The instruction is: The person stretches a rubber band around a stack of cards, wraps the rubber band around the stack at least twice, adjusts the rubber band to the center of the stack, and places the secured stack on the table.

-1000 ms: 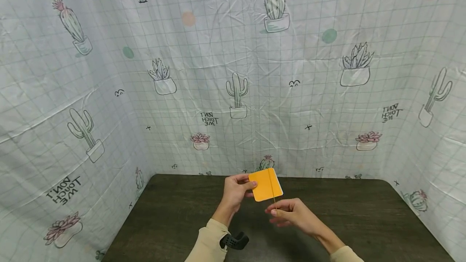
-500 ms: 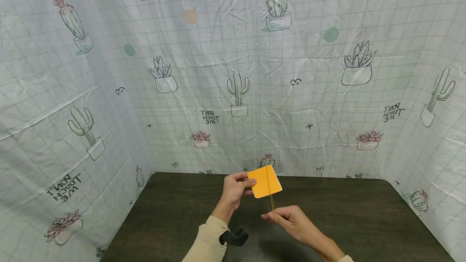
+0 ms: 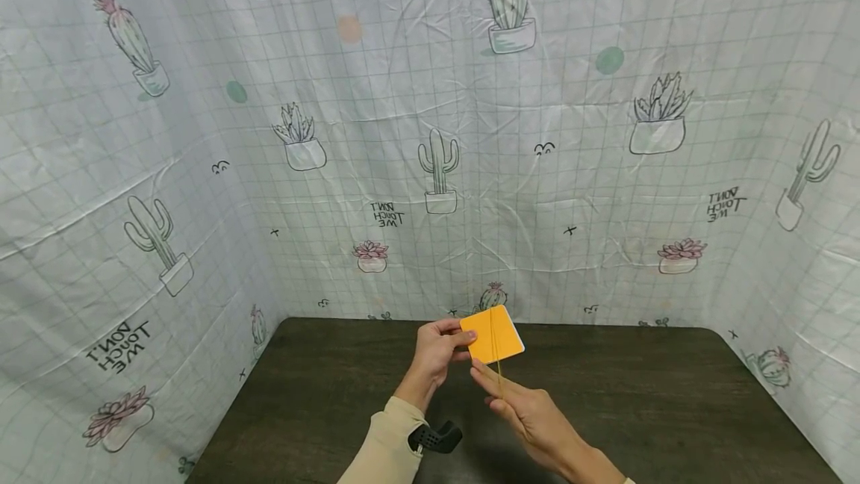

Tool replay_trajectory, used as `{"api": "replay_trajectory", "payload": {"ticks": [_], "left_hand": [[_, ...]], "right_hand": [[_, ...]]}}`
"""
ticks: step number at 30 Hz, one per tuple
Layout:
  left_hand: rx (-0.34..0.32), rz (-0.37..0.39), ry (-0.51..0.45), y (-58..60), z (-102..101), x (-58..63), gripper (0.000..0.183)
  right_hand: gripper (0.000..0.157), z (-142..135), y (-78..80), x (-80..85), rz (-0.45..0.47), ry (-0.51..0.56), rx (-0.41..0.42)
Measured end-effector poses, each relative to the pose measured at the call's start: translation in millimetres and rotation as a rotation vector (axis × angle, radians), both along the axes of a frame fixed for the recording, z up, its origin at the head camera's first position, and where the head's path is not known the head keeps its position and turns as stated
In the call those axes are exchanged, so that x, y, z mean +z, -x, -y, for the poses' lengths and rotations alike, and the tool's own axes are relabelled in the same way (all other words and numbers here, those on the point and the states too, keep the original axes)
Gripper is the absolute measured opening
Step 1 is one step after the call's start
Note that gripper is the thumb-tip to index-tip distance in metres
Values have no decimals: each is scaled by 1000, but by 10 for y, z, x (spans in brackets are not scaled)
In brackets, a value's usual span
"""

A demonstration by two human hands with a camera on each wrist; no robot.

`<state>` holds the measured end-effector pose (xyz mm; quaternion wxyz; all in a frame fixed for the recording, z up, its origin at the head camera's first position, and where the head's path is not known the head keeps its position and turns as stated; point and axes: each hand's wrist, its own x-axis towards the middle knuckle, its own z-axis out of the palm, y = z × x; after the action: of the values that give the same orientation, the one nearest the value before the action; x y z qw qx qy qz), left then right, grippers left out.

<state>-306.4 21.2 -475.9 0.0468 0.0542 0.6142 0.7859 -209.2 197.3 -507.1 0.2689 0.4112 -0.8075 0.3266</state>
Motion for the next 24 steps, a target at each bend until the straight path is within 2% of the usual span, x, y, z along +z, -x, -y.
{"api": "replay_trajectory", "payload": {"ticks": [5, 9, 17, 22, 24], "left_hand": [[15, 15, -2, -10, -22, -11, 25], [37, 7, 0, -29, -41, -12, 25], [63, -14, -97, -55, -83, 2, 24], [130, -56, -145, -68, -126, 19, 22], [160, -71, -150, -76, -140, 32, 21]], "right_hand": [[54, 16, -29, -12, 3, -32, -42], [61, 31, -51, -30, 33, 24, -79], [66, 164, -86, 2, 134, 301, -165], [67, 247, -74, 21, 238, 506, -131], [66, 260, -71, 27, 265, 557, -114]]}}
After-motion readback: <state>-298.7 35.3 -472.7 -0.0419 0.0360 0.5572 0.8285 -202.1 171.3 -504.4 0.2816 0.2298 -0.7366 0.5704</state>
